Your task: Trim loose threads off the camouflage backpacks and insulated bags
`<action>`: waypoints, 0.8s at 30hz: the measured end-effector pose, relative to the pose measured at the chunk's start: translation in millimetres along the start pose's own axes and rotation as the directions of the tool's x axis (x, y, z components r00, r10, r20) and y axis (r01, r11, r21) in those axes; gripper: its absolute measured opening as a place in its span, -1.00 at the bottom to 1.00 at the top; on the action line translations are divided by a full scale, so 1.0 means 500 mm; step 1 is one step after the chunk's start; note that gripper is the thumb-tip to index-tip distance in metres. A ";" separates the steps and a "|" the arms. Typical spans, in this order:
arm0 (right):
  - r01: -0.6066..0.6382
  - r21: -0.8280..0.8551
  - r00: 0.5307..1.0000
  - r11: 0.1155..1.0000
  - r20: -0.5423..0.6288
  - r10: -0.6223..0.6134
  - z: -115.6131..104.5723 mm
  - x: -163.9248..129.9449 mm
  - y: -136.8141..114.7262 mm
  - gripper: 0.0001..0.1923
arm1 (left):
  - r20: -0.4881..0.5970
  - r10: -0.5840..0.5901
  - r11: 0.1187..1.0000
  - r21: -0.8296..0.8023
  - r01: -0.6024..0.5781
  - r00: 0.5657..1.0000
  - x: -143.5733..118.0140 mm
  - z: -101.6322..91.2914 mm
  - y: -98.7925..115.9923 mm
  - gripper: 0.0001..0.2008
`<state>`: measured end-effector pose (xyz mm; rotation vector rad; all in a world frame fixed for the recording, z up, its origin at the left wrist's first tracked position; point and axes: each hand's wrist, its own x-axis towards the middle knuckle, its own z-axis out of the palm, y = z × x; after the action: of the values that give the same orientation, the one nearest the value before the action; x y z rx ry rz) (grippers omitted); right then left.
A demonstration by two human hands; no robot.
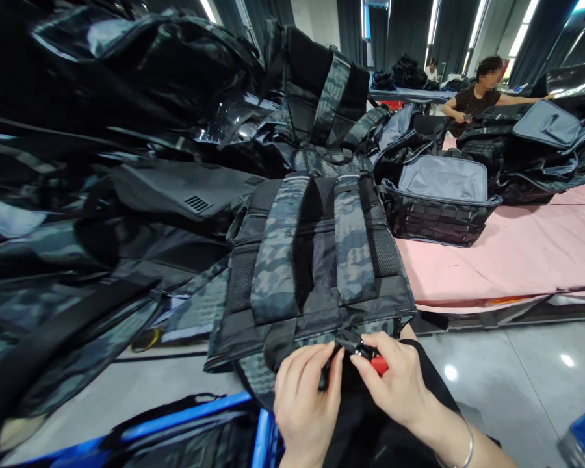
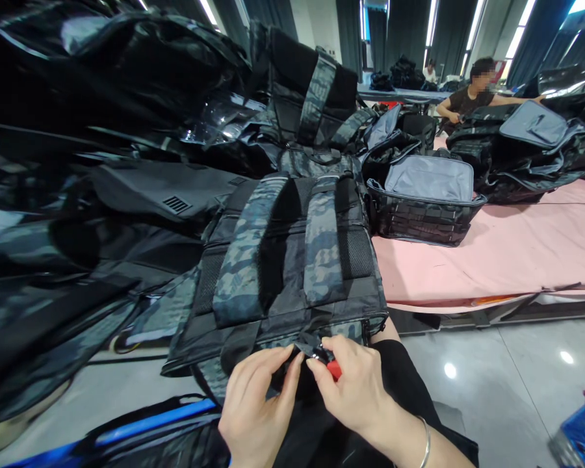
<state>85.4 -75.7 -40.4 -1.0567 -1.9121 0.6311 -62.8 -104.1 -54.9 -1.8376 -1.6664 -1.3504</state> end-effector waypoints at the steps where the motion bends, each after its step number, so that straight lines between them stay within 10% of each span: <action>1: -0.007 -0.003 1.000 1.000 0.018 0.007 -0.002 0.003 -0.002 -0.85 | -0.011 0.013 1.000 0.008 -0.013 1.000 0.000 0.001 0.001 -0.84; 19: -0.114 0.116 0.993 0.987 0.057 0.108 -0.032 0.007 0.016 -0.89 | 0.002 -0.019 1.000 0.021 0.019 1.000 -0.035 -0.022 -0.018 -0.75; 22: -0.200 0.180 0.977 0.963 -0.044 0.211 -0.051 -0.015 0.073 -0.82 | -0.107 -0.170 0.978 0.104 0.181 0.980 -0.084 -0.060 -0.067 -0.72; 24: -0.242 0.199 0.955 0.950 -0.121 0.269 -0.067 -0.026 0.121 -0.78 | -0.190 -0.415 0.893 0.103 0.439 0.890 -0.119 -0.081 -0.109 -0.68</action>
<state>144.2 -54.7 -73.4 -1.2087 -1.5710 0.8340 -121.7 -155.5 -100.4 -1.2828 -2.0980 -1.4514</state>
